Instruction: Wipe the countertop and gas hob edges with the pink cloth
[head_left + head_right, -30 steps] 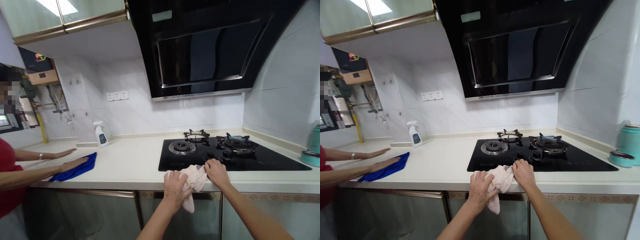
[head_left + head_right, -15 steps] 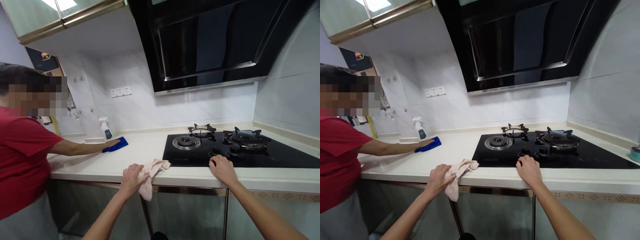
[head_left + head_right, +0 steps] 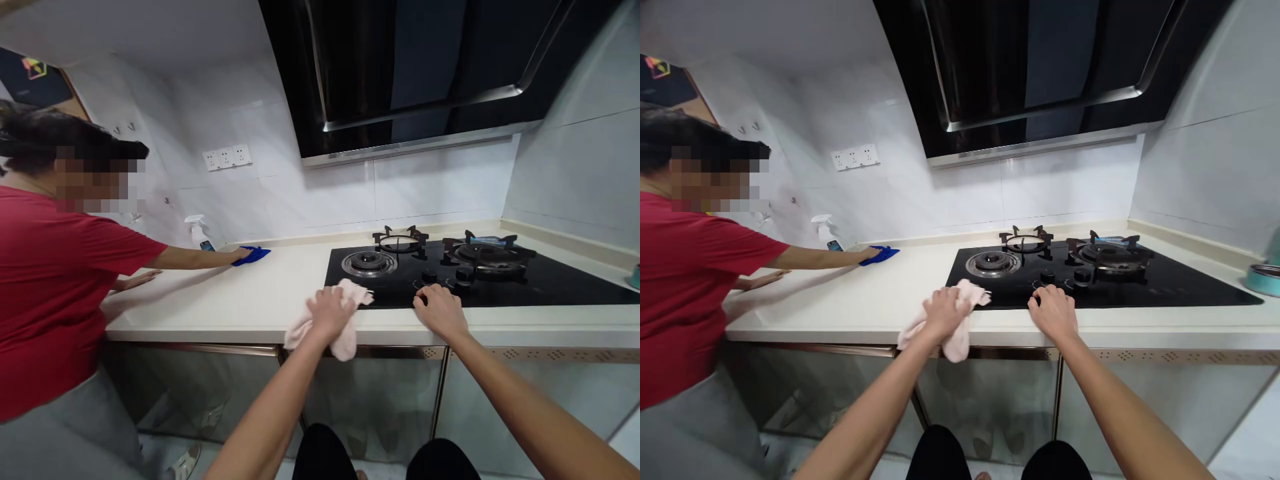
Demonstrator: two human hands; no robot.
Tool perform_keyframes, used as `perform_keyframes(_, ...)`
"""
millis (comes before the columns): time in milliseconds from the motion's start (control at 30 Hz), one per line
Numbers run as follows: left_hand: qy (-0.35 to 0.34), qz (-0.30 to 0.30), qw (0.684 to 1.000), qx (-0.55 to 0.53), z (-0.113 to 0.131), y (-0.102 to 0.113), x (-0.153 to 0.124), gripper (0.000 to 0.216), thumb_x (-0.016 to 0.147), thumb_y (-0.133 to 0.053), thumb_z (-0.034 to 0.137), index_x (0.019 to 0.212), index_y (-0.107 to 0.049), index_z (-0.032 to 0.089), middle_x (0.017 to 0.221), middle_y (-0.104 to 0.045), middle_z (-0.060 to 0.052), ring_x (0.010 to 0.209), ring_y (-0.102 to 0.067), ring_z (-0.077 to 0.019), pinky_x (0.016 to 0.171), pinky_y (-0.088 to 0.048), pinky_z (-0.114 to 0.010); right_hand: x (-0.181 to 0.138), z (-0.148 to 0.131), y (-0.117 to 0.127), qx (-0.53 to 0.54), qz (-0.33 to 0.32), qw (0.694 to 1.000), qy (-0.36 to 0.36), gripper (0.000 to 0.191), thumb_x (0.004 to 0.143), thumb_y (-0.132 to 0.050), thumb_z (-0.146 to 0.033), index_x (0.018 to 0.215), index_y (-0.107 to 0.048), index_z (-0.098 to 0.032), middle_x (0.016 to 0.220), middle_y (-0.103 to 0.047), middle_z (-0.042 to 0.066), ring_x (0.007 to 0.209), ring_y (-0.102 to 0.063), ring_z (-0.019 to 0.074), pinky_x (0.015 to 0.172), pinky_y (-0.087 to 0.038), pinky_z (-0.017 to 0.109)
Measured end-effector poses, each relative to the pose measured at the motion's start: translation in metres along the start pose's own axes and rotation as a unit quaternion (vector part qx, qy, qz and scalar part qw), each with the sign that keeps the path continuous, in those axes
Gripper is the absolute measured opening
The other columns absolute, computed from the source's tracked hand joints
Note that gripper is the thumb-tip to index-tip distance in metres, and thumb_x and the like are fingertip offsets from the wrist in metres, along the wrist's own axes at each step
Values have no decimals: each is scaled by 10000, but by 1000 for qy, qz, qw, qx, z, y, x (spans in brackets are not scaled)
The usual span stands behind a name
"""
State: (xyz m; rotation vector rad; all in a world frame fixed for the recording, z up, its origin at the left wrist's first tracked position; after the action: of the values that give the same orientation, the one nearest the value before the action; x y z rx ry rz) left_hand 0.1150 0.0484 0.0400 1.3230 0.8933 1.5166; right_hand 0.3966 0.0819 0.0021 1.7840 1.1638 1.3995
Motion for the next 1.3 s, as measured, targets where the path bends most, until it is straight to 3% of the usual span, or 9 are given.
perform_keyframes(167,-153,45,986,-54,85,-18,-30,412,980,-437,578,1254,-596,314,1262,-579,-62,1159,-497,-289,975,-389,-521,-3,1,1,-12,3,1000,10,306,963,-422,-282,1061,-701,-204,1167,-639,106,1122,-546,282,922,-390,421)
perform_keyframes(300,-199,59,976,-67,94,-20,-36,337,986,-482,542,1143,-658,301,1186,-603,-46,1123,-510,-260,949,-407,-455,-3,4,1,-25,3,1000,19,345,976,-380,-243,1099,-698,-198,1185,-642,104,1111,-563,262,898,-405,400)
perform_keyframes(467,-151,44,986,-54,33,-9,-20,299,954,-561,488,1120,-685,272,1168,-624,-47,1119,-540,-239,962,-416,-400,-2,5,0,-32,1,999,20,310,977,-409,-268,1089,-693,-215,1185,-643,86,1110,-562,257,900,-406,395)
perform_keyframes(633,-13,-20,1000,-8,-74,10,-3,403,951,-505,594,1220,-669,341,1286,-650,-8,1192,-561,-225,1005,-404,-353,-3,5,-1,-24,-1,1000,18,297,975,-409,-255,1089,-680,-209,1172,-641,86,1116,-557,262,932,-391,403)
perform_keyframes(800,132,-5,990,43,-181,42,1,474,967,-416,558,1269,-659,285,1346,-620,-118,1261,-530,-344,1029,-363,-523,-4,3,-1,-30,-3,999,21,287,969,-418,-249,1086,-677,-206,1168,-638,94,1115,-558,262,921,-391,398)
perform_keyframes(900,190,18,979,70,-225,54,-3,488,973,-379,543,1251,-670,266,1317,-625,-164,1237,-533,-381,1022,-306,-610,-4,2,0,-38,-2,999,23,295,973,-413,-250,1097,-677,-207,1177,-637,95,1117,-555,259,921,-388,396)
perform_keyframes(967,198,36,975,94,-238,58,-8,457,977,-379,531,1210,-685,283,1265,-655,-145,1194,-553,-357,1015,-300,-589,-4,2,0,-40,-2,999,22,298,974,-413,-255,1102,-678,-206,1180,-635,97,1119,-553,260,921,-386,396)
perform_keyframes(1067,185,81,973,115,-234,59,-21,420,992,-377,482,1154,-699,264,1169,-688,-123,1142,-569,-319,967,-340,-496,-3,1,-1,-37,-3,999,20,296,967,-417,-258,1094,-679,-204,1180,-632,102,1112,-550,264,917,-386,402)
perform_keyframes(1300,162,158,967,113,-172,49,-54,346,995,-422,419,1030,-706,224,1087,-687,-101,1088,-555,-295,891,-336,-428,-3,-2,-1,-19,1,1000,11,288,953,-414,-257,1063,-672,-194,1166,-623,113,1109,-532,284,921,-378,436)
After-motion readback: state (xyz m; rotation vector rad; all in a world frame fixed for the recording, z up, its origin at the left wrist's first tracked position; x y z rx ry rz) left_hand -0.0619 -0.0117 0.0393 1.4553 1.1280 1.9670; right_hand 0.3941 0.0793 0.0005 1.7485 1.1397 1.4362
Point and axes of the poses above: each hand's wrist, its own x-axis towards the middle knuckle, its own y-axis out of the back of the hand, z = x × y, the point moved 7 cm from there along x, towards the middle knuckle
